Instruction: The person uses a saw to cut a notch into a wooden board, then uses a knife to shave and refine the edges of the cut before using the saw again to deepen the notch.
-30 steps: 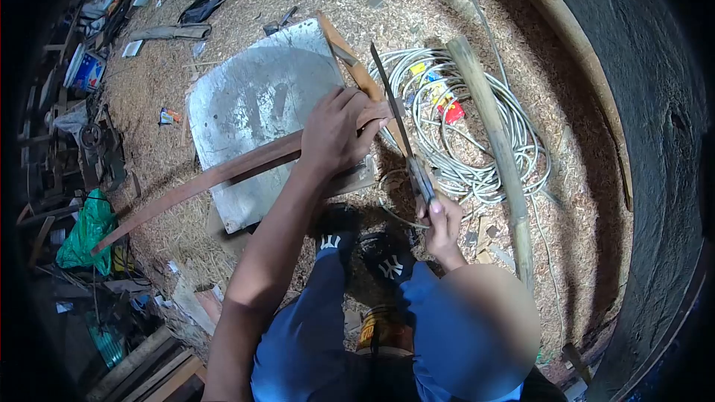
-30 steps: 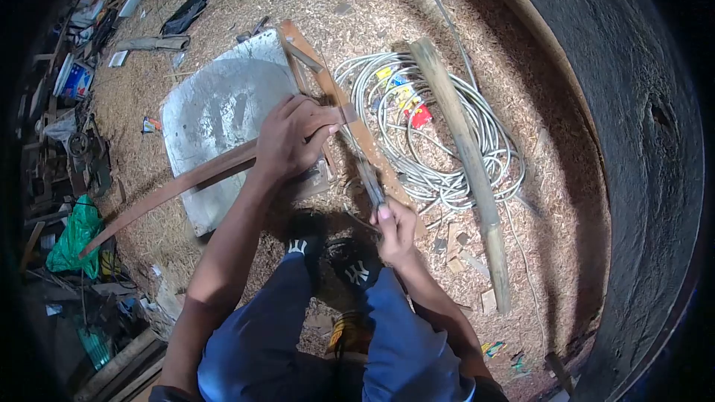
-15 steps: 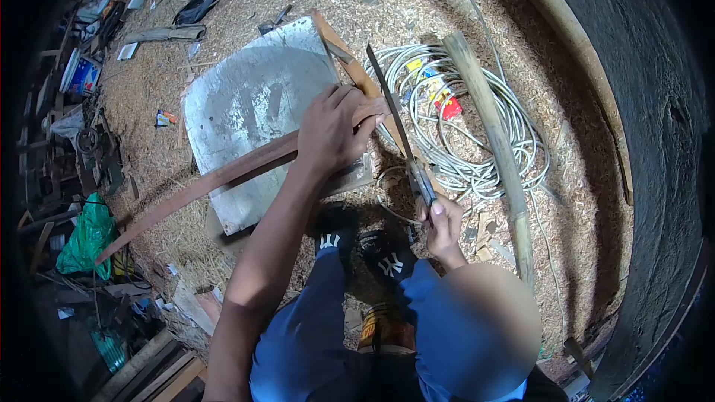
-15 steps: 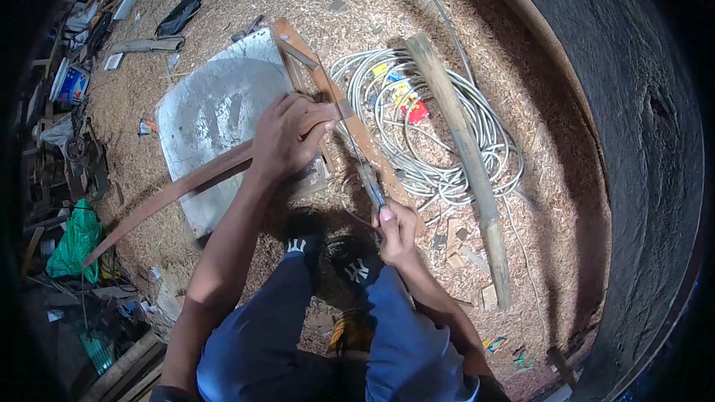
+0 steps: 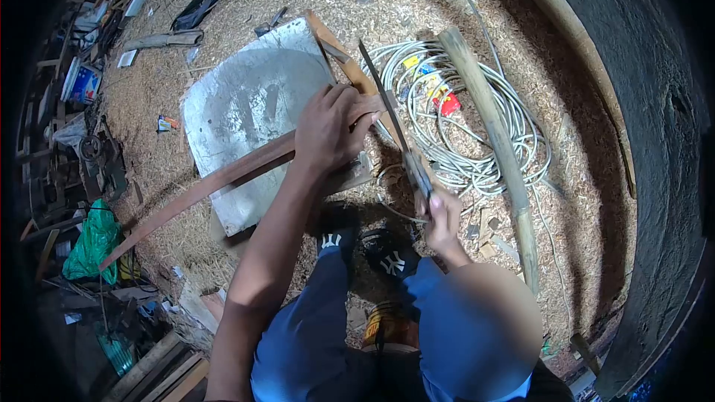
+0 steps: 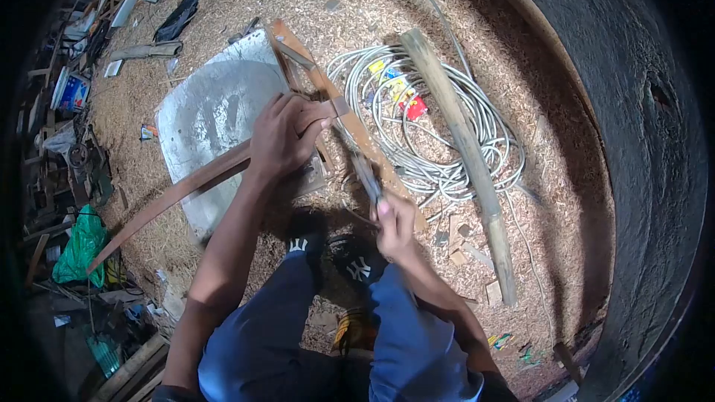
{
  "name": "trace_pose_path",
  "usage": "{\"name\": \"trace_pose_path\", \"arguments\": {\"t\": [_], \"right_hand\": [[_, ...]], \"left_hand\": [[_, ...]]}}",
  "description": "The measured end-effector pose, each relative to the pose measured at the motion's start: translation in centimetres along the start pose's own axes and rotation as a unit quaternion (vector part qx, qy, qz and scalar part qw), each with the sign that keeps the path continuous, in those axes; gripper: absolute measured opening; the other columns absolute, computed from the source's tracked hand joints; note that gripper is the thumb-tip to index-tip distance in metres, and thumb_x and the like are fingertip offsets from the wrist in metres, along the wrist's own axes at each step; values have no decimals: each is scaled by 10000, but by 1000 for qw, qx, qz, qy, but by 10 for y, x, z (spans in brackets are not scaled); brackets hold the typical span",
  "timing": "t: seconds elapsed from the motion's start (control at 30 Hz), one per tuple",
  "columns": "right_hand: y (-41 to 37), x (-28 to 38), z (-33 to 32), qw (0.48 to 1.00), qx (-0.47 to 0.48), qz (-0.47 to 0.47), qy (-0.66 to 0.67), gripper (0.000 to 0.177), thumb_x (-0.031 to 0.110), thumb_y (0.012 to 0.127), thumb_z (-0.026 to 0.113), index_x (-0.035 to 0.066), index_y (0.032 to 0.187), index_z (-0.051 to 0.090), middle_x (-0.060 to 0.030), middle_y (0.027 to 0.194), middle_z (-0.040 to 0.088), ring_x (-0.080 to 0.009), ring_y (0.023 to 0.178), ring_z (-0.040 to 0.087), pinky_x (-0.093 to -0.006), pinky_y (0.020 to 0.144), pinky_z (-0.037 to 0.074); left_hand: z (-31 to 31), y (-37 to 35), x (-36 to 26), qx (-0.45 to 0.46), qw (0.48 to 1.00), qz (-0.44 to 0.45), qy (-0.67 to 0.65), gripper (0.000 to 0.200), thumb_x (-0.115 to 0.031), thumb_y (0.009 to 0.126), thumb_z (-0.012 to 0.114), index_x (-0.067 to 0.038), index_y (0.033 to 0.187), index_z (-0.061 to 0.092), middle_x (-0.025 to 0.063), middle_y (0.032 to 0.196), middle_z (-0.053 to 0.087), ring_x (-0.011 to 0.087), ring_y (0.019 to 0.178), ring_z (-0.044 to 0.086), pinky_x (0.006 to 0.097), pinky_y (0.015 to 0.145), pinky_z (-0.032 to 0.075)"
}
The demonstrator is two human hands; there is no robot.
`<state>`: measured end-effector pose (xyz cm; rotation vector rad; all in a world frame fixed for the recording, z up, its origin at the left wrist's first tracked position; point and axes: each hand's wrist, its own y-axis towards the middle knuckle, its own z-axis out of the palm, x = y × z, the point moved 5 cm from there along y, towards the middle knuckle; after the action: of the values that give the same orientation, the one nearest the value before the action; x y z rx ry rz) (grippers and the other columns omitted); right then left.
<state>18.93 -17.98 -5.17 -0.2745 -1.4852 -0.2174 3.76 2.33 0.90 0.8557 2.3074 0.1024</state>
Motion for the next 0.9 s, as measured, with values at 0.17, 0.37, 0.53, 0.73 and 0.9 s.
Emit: {"name": "trace_pose_path", "arguments": {"t": [0.17, 0.37, 0.53, 0.73, 0.9], "right_hand": [[-70, -27, -30, 999, -6, -25, 30, 533, 435, 1008, 455, 29, 669, 515, -26, 565, 470, -139, 486, 458, -326, 470, 317], [2, -6, -7, 998, 11, -55, -28, 608, 546, 992, 431, 35, 680, 531, -29, 570, 471, -143, 486, 457, -316, 471, 322], [-28, -22, -15, 998, 7, -55, 6, 627, 568, 993, 416, 31, 689, 521, -33, 588, 485, -139, 489, 453, -304, 470, 311], [-63, -10, -25, 998, -27, -37, 31, 640, 553, 1010, 403, 45, 626, 468, -38, 557, 449, -154, 472, 402, -319, 464, 273], [22, 3, 4, 999, 0, -37, 7, 623, 532, 1040, 379, 24, 711, 527, -26, 623, 465, -131, 540, 413, -309, 505, 296]], "left_hand": [[2, -2, -1, 2, 999, 2, 33, 267, -216, 815, 781, -31, 962, 656, 123, 985, 667, 346, 942, 616, 446, 835, 506], [4, -1, 1, -20, 1000, 6, 16, 263, -203, 799, 810, -35, 956, 684, 123, 958, 669, 352, 932, 623, 438, 820, 506], [0, 1, 0, -8, 1000, 5, 14, 273, -199, 798, 813, -28, 962, 677, 131, 961, 667, 357, 941, 626, 435, 823, 508], [2, -3, -4, -10, 1000, 2, 26, 271, -190, 799, 813, -24, 962, 672, 133, 955, 666, 361, 944, 632, 434, 818, 513], [4, -2, -1, -7, 1000, 0, 18, 272, -190, 798, 814, -26, 962, 673, 127, 951, 668, 358, 936, 634, 432, 814, 515]]}}
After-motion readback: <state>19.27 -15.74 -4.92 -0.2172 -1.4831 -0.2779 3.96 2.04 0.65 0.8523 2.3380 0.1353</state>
